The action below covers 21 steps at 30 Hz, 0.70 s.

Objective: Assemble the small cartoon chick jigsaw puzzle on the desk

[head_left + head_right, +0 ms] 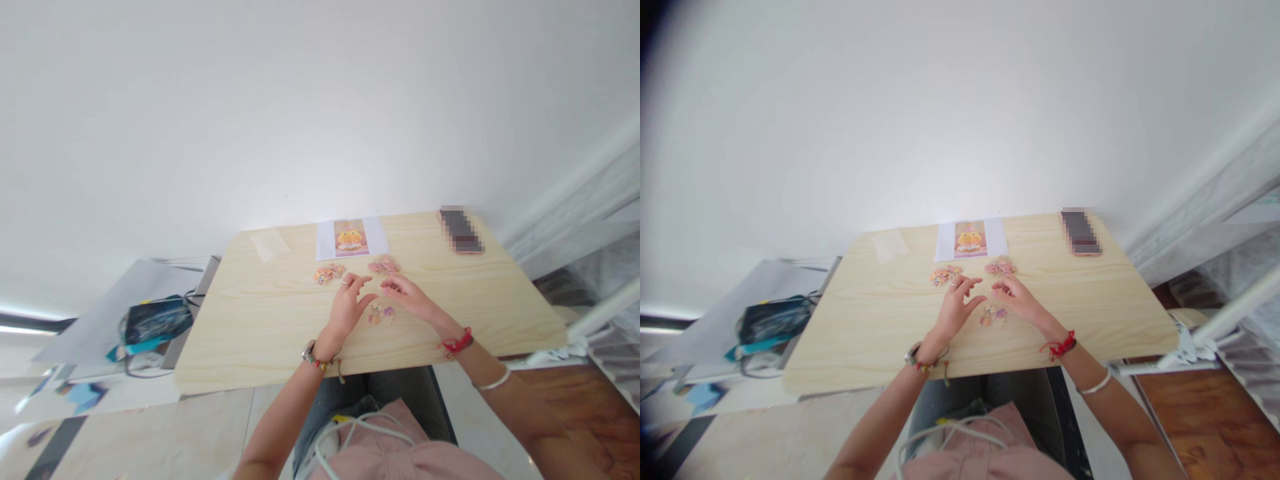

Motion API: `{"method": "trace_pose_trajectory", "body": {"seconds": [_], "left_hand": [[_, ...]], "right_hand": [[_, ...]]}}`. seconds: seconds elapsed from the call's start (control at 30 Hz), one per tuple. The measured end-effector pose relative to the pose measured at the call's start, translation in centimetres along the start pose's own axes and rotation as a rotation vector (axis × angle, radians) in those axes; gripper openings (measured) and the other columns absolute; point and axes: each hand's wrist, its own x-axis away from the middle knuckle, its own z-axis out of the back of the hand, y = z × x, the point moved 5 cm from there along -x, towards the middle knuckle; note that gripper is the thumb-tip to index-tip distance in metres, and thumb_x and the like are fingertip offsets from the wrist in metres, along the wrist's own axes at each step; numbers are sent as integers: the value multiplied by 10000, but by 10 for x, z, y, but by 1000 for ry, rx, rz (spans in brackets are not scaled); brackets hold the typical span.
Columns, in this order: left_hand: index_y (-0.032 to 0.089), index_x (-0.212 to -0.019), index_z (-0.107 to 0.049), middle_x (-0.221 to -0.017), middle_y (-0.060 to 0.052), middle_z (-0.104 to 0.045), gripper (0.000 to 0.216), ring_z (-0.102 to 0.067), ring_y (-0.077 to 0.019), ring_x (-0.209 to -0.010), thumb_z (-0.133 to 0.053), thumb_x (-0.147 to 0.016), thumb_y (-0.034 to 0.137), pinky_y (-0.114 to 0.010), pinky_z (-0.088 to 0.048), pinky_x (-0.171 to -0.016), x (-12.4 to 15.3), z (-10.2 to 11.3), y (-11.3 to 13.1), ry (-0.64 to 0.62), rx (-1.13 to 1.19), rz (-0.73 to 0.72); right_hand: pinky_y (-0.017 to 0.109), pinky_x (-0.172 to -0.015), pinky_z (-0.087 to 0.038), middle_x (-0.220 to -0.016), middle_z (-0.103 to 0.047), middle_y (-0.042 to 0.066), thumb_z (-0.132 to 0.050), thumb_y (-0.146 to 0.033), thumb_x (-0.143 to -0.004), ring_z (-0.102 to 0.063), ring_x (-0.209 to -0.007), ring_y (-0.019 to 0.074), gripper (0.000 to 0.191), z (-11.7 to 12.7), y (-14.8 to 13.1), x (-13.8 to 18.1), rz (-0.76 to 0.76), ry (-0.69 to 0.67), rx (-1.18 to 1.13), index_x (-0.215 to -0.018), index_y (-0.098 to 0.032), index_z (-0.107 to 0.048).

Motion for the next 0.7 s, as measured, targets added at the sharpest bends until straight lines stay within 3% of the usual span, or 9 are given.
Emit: {"method": "trace_pose_trajectory", "body": {"seconds": [0.17,0.3,0.53,0.7], "left_hand": [[188,-917,-562,-828,-22,-474,151,-499,-126,-764,-560,-781,253,-254,-450,-679,1,9,6,196,20,-49],[185,-899,-560,-814,-22,-482,119,-504,-131,-787,-519,-809,250,-261,-443,-701,-1,14,10,232,-45,-92],[172,-823,-563,-786,-25,-493,127,-506,-128,-754,-473,-839,261,-246,-435,-683,-7,22,11,111,-150,-101],[165,-811,-566,-799,-30,-512,127,-516,-130,-756,-480,-837,254,-243,-434,-696,-14,21,5,34,-210,-70]], "right_hand": [[226,-501,-321,-661,-493,-20,-587,-421,-717,-391,-539,77,245,-26,-2,-2,-244,-61,-708,-744,-177,-587],[207,-453,-290,-696,-502,-20,-638,-384,-679,-359,-509,57,227,-36,-6,-3,-339,-73,-898,-752,-177,-581],[217,-457,-311,-579,-449,-33,-573,-456,-719,-380,-500,77,293,-22,-1,-6,-198,0,-525,-743,-165,-603],[299,-657,-436,-944,-549,55,-570,-336,-757,-508,-775,155,285,-2,-25,-8,201,121,64,-1016,-218,-585]]}}
